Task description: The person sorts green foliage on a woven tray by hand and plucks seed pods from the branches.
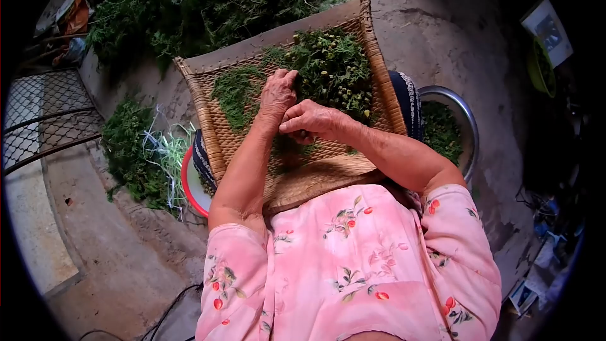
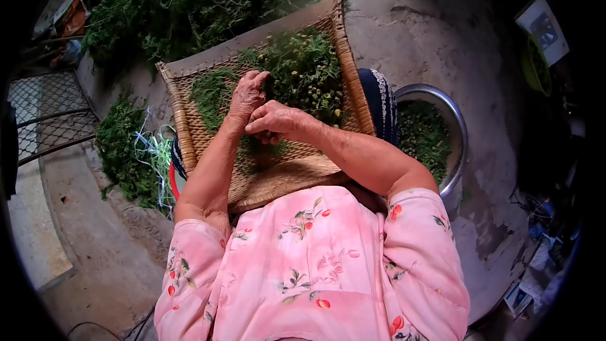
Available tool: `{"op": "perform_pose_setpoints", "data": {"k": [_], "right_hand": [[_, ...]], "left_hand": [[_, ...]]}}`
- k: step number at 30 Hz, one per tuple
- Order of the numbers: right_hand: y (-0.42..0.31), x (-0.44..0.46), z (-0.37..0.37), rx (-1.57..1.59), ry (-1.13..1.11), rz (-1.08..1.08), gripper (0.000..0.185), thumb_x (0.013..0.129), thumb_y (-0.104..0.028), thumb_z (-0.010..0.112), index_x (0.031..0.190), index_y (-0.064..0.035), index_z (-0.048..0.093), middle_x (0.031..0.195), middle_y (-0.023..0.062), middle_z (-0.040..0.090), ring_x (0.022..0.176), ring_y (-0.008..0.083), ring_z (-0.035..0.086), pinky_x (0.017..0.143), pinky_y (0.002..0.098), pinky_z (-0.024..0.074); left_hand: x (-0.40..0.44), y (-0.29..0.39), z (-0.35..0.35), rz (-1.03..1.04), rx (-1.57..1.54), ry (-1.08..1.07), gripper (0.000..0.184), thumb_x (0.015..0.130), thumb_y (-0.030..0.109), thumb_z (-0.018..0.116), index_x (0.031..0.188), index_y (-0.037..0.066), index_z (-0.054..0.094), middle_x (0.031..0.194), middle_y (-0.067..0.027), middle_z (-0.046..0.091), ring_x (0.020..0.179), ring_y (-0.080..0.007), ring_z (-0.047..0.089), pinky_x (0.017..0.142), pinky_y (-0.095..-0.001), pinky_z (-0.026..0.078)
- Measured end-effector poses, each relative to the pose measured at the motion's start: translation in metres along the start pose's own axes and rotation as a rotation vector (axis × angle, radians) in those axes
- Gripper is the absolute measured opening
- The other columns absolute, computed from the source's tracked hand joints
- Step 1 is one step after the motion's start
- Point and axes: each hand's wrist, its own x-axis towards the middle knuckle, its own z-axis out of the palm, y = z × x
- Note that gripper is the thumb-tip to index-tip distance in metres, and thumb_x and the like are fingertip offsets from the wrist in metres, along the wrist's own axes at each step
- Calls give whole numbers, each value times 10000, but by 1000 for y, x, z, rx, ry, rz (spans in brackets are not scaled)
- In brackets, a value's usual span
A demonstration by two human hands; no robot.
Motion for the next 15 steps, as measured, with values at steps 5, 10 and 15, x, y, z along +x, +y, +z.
{"op": "perform_pose_setpoints", "data": {"k": [5, 10, 15], "right_hand": [[-13, -7, -2, 108, 5, -113, 164, 806, -174, 655, 767, -23, 605, 578, 22, 539, 468, 101, 497, 391, 224, 360], [-32, -9, -29, 288, 76, -288, 169, 866, -197, 600, 882, -29, 601, 583, 27, 544, 461, 90, 483, 382, 223, 342], [-30, -10, -45, 446, 204, -269, 206, 888, -253, 577, 888, -47, 591, 672, -7, 533, 530, 73, 501, 384, 210, 330]], "left_hand": [[-32, -8, -50, 250, 131, -290, 205, 717, 156, 604, 915, 162, 655, 893, -89, 554, 908, -274, 547, 795, -359, 467], [-44, -40, -76, -139, 327, -175, 188, 750, 141, 548, 897, 112, 663, 970, -83, 590, 878, -285, 564, 751, -376, 466], [-37, -59, -57, -107, -302, -65, 221, 809, 244, 572, 797, 31, 629, 634, -33, 536, 540, -150, 494, 526, -320, 425]]}}
